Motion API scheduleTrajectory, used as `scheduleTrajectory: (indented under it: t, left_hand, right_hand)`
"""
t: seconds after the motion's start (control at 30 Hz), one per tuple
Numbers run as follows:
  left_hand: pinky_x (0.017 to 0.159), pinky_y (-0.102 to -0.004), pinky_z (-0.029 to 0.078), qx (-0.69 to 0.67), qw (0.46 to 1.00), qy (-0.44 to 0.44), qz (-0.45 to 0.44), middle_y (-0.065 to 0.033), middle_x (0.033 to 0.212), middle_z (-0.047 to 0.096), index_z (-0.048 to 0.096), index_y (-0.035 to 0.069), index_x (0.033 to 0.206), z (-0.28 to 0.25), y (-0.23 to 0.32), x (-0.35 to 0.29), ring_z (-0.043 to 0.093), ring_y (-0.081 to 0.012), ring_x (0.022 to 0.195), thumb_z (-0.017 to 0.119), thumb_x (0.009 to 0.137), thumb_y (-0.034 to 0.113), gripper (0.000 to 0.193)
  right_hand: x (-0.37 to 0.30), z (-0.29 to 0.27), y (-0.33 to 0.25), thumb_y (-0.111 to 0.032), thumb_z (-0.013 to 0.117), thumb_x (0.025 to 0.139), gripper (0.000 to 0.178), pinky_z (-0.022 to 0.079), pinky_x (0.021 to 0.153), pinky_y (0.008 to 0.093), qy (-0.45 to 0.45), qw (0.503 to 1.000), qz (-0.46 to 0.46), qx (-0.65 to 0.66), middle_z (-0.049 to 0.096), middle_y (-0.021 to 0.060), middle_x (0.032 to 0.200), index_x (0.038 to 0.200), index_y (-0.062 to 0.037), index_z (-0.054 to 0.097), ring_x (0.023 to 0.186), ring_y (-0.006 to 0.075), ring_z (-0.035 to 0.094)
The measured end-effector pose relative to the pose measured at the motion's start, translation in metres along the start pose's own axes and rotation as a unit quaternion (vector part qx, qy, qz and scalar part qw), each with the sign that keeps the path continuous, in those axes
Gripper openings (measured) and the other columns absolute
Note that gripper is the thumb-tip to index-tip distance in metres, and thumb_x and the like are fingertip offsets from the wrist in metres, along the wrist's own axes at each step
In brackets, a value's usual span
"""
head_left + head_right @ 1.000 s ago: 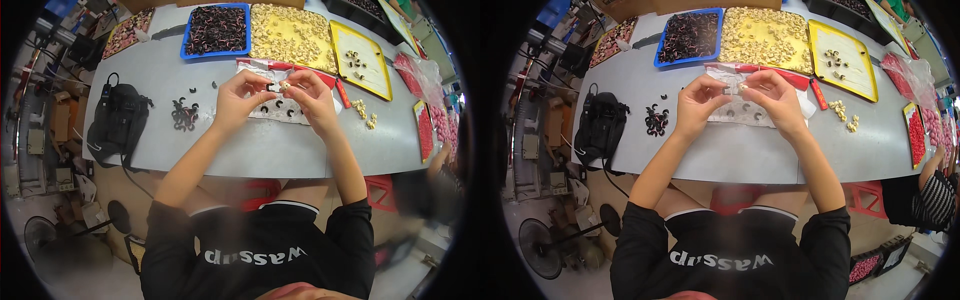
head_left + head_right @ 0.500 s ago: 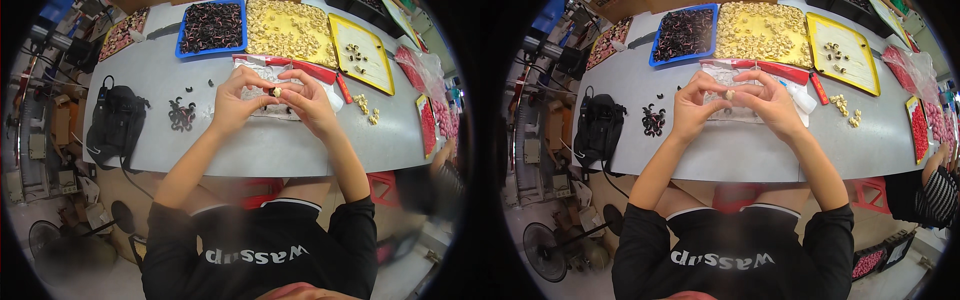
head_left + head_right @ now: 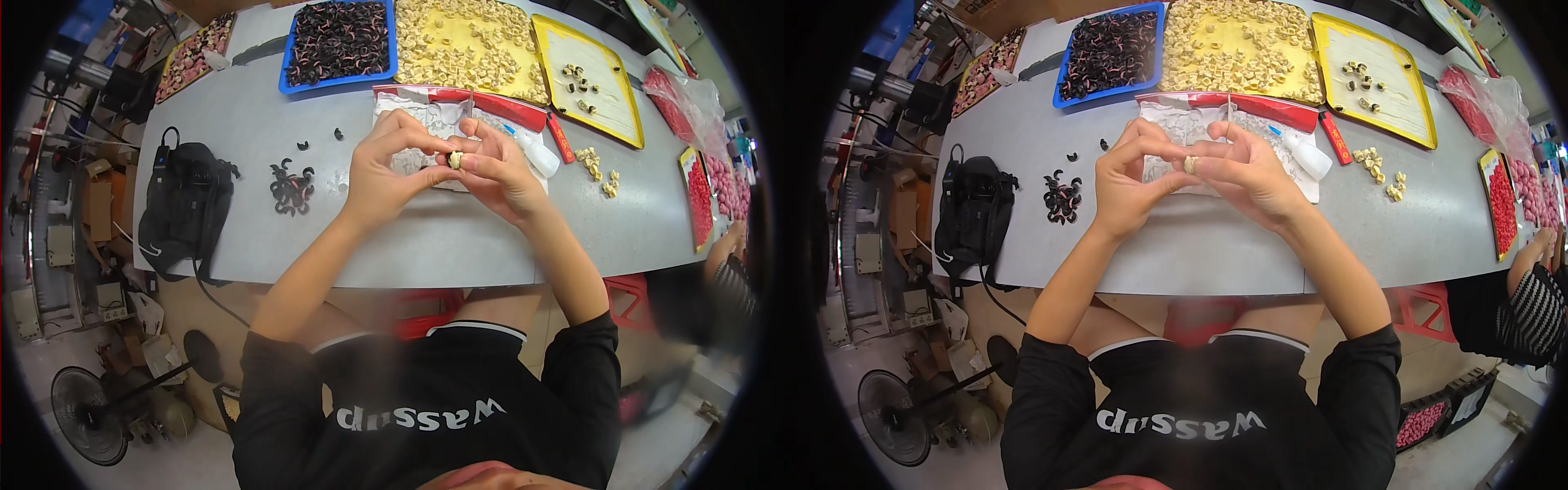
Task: The person applies glue onto small black pieces using a glue bottle, then attaches the black pieces onto small figurine pieces by hand.
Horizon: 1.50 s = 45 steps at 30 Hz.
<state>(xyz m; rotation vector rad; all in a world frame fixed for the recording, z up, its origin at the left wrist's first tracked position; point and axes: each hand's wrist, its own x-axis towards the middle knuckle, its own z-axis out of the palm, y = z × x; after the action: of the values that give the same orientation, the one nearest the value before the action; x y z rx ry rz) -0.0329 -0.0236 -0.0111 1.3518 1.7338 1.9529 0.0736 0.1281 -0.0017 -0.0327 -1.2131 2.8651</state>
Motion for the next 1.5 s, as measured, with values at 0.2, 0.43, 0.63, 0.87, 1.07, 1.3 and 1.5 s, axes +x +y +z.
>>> scheduleTrajectory:
  t: [0.2, 0.43, 0.63, 0.87, 1.07, 1.3, 1.5]
  left_hand:
    - [0.068, -0.0276, 0.044, 0.069, 0.996, -0.009, 0.056, -0.0003, 0.077, 0.056, 0.071, 0.011, 0.086, 0.002, 0.013, 0.001, 0.052, -0.0148, 0.080, 0.081, 0.060, 0.003, 0.029]
    - [0.058, -0.0259, 0.042, 0.106, 0.982, -0.013, 0.155, 0.0006, 0.074, 0.054, 0.069, 0.012, 0.080, 0.005, 0.014, -0.001, 0.050, -0.0161, 0.077, 0.080, 0.055, 0.001, 0.030]
    - [0.052, -0.0249, 0.039, 0.128, 0.977, -0.022, 0.167, 0.0016, 0.069, 0.051, 0.067, 0.013, 0.077, 0.004, 0.018, -0.004, 0.048, -0.0148, 0.073, 0.077, 0.050, -0.001, 0.031]
    - [0.053, -0.0256, 0.038, 0.148, 0.969, -0.001, 0.200, 0.0025, 0.063, 0.049, 0.066, 0.012, 0.073, 0.006, 0.019, -0.004, 0.047, -0.0151, 0.069, 0.074, 0.046, -0.001, 0.031]
    - [0.053, -0.0256, 0.039, 0.145, 0.970, 0.005, 0.197, 0.0025, 0.064, 0.051, 0.066, 0.012, 0.072, 0.007, 0.017, -0.004, 0.047, -0.0144, 0.067, 0.074, 0.046, 0.000, 0.030]
    - [0.065, -0.0233, 0.041, -0.109, 0.991, -0.075, -0.029, 0.0010, 0.080, 0.055, 0.065, 0.003, 0.086, -0.001, 0.004, -0.001, 0.044, -0.0071, 0.072, 0.079, 0.064, -0.001, 0.026]
    - [0.071, -0.0212, 0.045, -0.251, 0.946, -0.121, -0.165, 0.0027, 0.077, 0.046, 0.064, -0.001, 0.092, -0.003, 0.006, -0.004, 0.046, -0.0054, 0.076, 0.076, 0.070, -0.003, 0.025]
  right_hand:
    - [-0.003, -0.003, -0.006, 0.002, 0.065, 0.079, 0.037, 0.046, 0.095, 0.0431, -0.039, 0.999, 0.003, -0.035, 0.062, 0.0135, 0.096, 0.103, -0.0093, 0.040, 0.100, 0.0236, 0.059]
    - [-0.005, -0.008, -0.008, 0.005, 0.066, 0.076, 0.041, 0.051, 0.087, 0.0393, -0.107, 0.988, -0.004, -0.107, 0.063, 0.0128, 0.092, 0.103, -0.0093, 0.039, 0.092, 0.0233, 0.062]
    - [-0.006, -0.004, -0.009, 0.009, 0.066, 0.074, 0.043, 0.051, 0.087, 0.0386, -0.118, 0.988, 0.028, -0.093, 0.064, 0.0140, 0.091, 0.102, -0.0085, 0.038, 0.094, 0.0246, 0.063]
    - [-0.006, -0.005, -0.006, 0.011, 0.065, 0.074, 0.043, 0.050, 0.087, 0.0378, -0.141, 0.985, 0.026, -0.098, 0.064, 0.0154, 0.090, 0.100, -0.0081, 0.037, 0.093, 0.0243, 0.064]
    - [-0.005, -0.005, -0.004, 0.008, 0.065, 0.076, 0.042, 0.049, 0.089, 0.0367, -0.141, 0.987, 0.030, -0.074, 0.065, 0.0149, 0.090, 0.104, -0.0074, 0.038, 0.092, 0.0233, 0.064]
    - [-0.007, 0.000, -0.014, -0.009, 0.070, 0.080, 0.038, 0.041, 0.076, 0.0255, -0.091, 0.935, -0.158, -0.306, 0.057, 0.0031, 0.090, 0.115, -0.0054, 0.056, 0.084, 0.0115, 0.052]
    - [-0.006, -0.001, -0.017, -0.010, 0.073, 0.073, 0.027, 0.040, 0.075, 0.0280, -0.105, 0.834, -0.238, -0.486, 0.053, 0.0039, 0.089, 0.100, -0.0059, 0.070, 0.085, 0.0163, 0.047]
